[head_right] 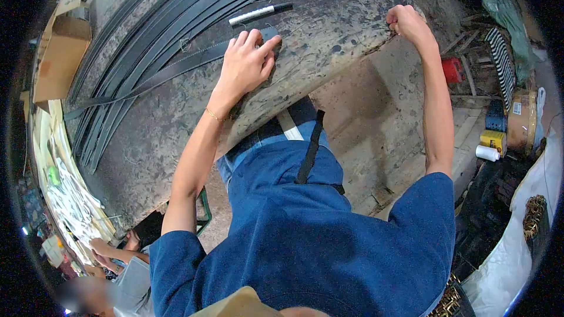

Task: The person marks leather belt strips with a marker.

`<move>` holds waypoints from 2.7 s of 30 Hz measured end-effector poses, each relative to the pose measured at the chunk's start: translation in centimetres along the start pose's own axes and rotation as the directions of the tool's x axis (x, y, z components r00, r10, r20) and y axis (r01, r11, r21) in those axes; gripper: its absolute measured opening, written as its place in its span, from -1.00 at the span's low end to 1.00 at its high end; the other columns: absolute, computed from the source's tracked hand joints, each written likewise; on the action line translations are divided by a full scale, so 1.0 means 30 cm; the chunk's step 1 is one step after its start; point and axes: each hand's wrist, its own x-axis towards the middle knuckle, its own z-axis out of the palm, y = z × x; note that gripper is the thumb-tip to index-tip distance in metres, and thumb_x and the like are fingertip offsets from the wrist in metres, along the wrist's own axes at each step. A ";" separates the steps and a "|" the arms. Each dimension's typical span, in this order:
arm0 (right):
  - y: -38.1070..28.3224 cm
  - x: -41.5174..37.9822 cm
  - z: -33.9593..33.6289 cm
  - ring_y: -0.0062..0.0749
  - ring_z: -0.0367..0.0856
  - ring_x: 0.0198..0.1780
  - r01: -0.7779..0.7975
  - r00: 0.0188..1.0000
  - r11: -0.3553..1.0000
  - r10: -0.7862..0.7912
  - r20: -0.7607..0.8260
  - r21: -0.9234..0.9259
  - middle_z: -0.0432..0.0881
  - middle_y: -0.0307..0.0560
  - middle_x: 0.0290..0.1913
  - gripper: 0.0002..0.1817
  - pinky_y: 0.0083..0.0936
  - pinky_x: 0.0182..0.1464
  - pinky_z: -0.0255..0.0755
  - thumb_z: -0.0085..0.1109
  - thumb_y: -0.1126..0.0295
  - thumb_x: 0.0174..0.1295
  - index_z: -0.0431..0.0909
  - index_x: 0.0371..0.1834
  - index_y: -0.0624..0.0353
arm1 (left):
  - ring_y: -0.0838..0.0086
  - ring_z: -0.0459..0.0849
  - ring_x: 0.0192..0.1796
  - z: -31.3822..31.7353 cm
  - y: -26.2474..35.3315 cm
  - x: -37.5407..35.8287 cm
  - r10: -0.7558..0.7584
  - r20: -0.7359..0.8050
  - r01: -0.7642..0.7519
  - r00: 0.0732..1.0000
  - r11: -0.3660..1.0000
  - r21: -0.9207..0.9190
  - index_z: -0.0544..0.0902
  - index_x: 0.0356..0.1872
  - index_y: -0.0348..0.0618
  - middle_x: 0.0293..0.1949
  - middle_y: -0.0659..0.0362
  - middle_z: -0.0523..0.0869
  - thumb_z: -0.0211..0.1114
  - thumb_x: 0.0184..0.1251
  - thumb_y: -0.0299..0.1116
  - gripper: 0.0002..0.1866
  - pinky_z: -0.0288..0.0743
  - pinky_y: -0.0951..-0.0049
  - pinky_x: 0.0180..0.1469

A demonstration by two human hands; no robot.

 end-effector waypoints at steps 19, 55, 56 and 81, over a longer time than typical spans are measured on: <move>0.025 0.016 0.002 -0.14 0.75 -0.41 -0.033 0.997 0.999 0.031 0.075 0.017 0.72 0.10 -0.41 -0.80 -0.25 -0.29 0.59 0.37 0.64 0.08 0.70 -0.19 0.37 | 0.24 0.51 -0.15 0.004 -0.007 0.001 -0.006 0.002 0.006 1.000 1.000 -0.015 0.69 0.13 0.06 -0.23 0.12 0.53 0.29 0.29 -0.28 -0.63 0.39 0.22 -0.12; -0.819 -0.151 0.384 -0.03 0.48 0.07 0.199 0.914 0.887 -0.014 -0.405 0.418 0.54 0.08 0.07 -0.63 -0.19 0.21 0.39 0.30 0.40 0.23 0.67 0.09 0.31 | 0.18 0.56 -0.13 0.023 -0.009 -0.012 -0.042 -0.123 0.029 0.992 0.994 -0.101 0.70 -0.14 -0.18 -0.20 0.06 0.58 0.34 0.20 -0.37 -0.78 0.44 0.22 -0.13; -0.825 -0.153 0.388 -0.03 0.48 0.07 0.192 0.907 0.897 -0.006 -0.422 0.399 0.54 0.09 0.08 -0.61 -0.19 0.22 0.38 0.29 0.40 0.23 0.66 0.11 0.32 | 0.18 0.56 -0.13 0.022 -0.009 -0.012 -0.043 -0.117 0.031 0.992 0.994 -0.101 0.70 -0.15 -0.19 -0.20 0.06 0.58 0.34 0.20 -0.37 -0.78 0.44 0.22 -0.13; -0.850 -0.162 0.391 -0.06 0.49 0.06 0.189 0.899 0.938 -0.047 -0.436 0.289 0.53 0.06 0.06 -0.63 -0.13 0.14 0.37 0.22 0.36 0.28 0.63 0.14 0.20 | 0.17 0.54 -0.13 0.033 -0.019 -0.018 -0.046 -0.153 0.027 0.987 0.992 -0.120 0.67 -0.26 -0.18 -0.22 0.06 0.57 0.34 0.17 -0.29 -0.80 0.41 0.20 -0.12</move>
